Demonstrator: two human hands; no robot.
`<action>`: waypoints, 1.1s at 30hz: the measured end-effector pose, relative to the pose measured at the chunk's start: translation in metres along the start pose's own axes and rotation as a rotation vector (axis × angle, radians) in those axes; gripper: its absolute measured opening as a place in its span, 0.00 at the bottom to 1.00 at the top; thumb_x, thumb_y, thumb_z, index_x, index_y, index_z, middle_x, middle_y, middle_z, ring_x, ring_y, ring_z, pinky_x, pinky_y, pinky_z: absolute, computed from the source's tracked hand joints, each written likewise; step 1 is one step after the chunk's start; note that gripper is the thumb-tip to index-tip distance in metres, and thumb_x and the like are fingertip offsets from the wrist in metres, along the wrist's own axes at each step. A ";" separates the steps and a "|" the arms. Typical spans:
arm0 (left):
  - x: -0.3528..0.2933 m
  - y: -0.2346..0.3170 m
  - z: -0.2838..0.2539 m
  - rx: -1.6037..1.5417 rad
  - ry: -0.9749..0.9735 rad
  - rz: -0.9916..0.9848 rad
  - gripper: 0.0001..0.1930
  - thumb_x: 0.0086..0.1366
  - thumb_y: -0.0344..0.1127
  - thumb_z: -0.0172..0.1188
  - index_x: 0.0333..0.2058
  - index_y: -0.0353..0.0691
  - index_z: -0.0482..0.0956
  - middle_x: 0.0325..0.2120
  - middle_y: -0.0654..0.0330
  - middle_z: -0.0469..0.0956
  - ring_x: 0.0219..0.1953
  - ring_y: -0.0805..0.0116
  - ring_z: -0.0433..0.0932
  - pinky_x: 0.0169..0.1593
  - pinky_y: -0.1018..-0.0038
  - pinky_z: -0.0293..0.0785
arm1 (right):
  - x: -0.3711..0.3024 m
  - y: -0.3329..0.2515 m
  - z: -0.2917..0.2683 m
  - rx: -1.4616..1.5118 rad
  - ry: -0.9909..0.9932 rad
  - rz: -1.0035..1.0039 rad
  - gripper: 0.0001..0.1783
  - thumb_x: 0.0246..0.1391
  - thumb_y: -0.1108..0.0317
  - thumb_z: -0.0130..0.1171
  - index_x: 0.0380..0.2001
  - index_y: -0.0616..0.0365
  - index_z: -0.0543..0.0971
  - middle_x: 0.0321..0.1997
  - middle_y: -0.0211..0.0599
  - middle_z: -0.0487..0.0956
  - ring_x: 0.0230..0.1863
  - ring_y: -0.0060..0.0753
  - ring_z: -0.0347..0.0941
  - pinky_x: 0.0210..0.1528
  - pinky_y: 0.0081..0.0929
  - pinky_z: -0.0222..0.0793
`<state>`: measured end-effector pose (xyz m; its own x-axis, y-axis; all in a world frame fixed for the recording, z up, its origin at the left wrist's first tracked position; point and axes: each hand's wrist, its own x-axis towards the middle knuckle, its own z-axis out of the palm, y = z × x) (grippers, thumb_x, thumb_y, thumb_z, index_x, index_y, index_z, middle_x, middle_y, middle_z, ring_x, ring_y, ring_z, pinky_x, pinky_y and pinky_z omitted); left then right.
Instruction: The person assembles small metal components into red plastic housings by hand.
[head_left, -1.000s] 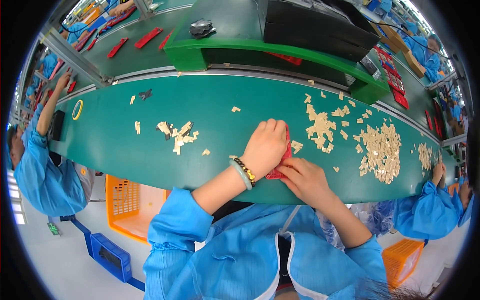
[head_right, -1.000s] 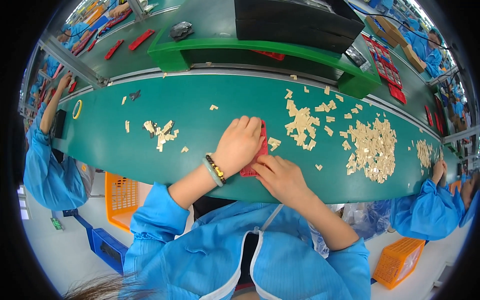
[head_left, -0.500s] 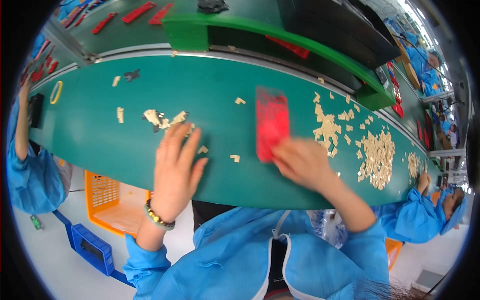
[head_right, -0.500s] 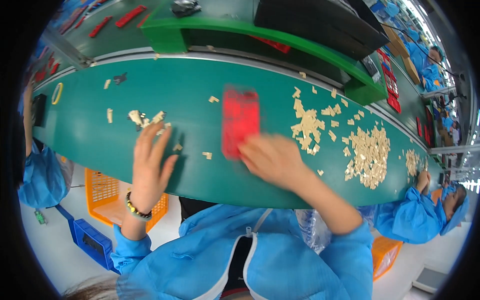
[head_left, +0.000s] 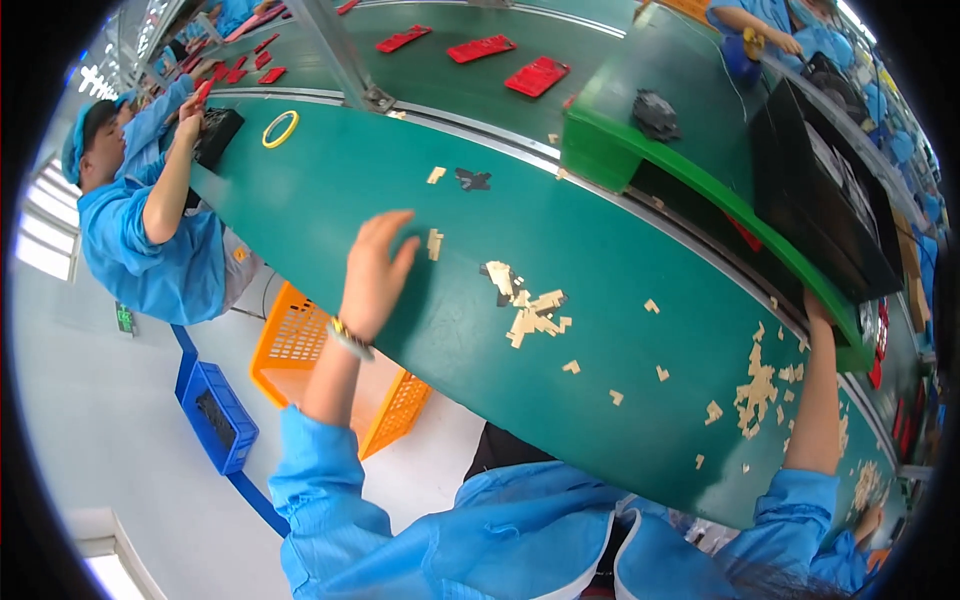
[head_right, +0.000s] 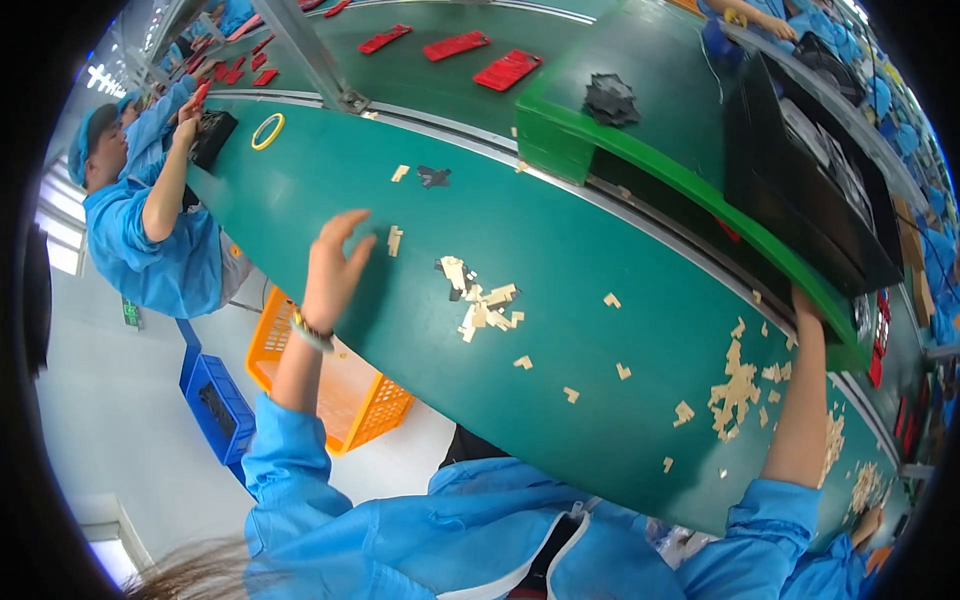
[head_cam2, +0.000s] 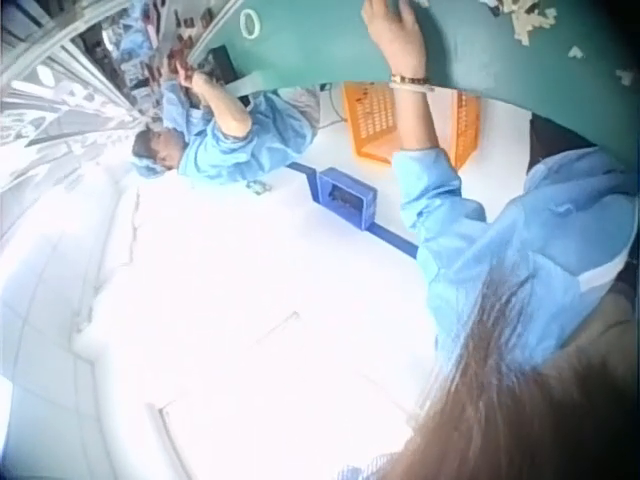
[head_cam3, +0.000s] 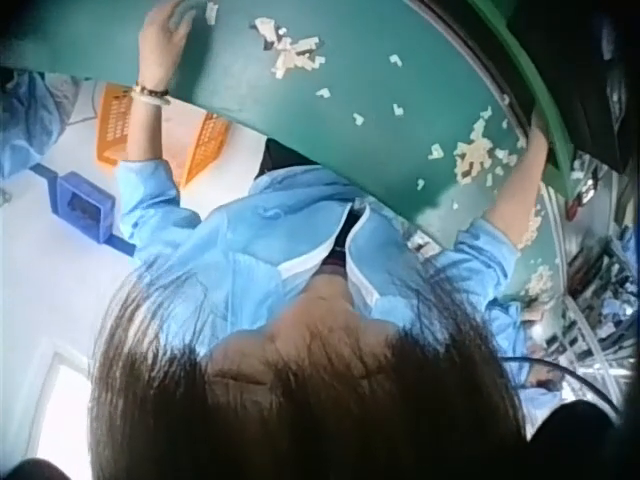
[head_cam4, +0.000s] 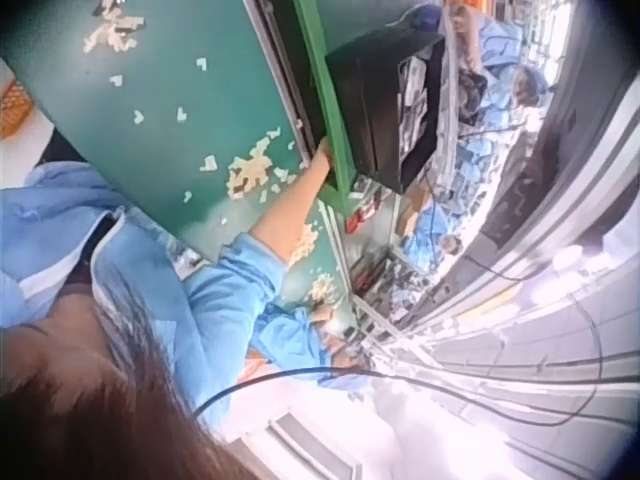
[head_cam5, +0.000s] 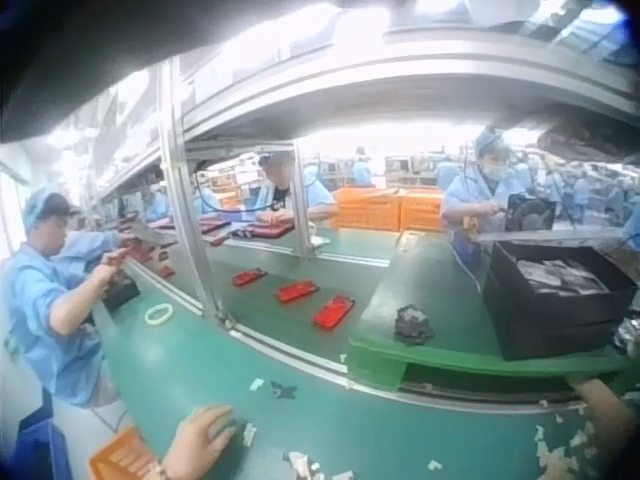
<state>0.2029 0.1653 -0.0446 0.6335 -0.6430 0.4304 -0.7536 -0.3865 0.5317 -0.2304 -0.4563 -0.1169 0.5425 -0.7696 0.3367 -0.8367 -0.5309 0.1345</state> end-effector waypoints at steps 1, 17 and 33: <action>0.016 -0.011 0.009 -0.034 -0.027 -0.023 0.19 0.57 0.27 0.61 0.49 0.35 0.74 0.46 0.48 0.76 0.49 0.48 0.73 0.54 0.62 0.70 | -0.014 0.019 -0.008 -0.031 0.042 -0.029 0.27 0.63 0.48 0.42 0.55 0.54 0.75 0.61 0.46 0.71 0.61 0.52 0.66 0.63 0.43 0.60; 0.045 -0.010 0.075 -0.355 -0.369 0.073 0.23 0.67 0.31 0.50 0.60 0.34 0.66 0.62 0.52 0.65 0.66 0.59 0.61 0.67 0.69 0.52 | -0.088 -0.156 -0.096 0.039 0.129 -0.154 0.31 0.59 0.44 0.46 0.57 0.56 0.72 0.63 0.42 0.69 0.65 0.44 0.62 0.62 0.45 0.56; -0.059 0.072 0.054 0.111 -0.139 0.109 0.25 0.68 0.29 0.47 0.63 0.33 0.59 0.66 0.48 0.54 0.68 0.48 0.52 0.69 0.57 0.47 | -0.161 0.156 -0.099 0.366 0.485 0.517 0.14 0.43 0.78 0.54 0.35 0.53 0.79 0.45 0.38 0.75 0.47 0.43 0.73 0.48 0.37 0.70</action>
<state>0.1022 0.1395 -0.0712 0.5227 -0.7670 0.3722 -0.8359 -0.3751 0.4008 -0.4556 -0.3802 -0.0576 -0.0717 -0.7547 0.6521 -0.8498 -0.2961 -0.4361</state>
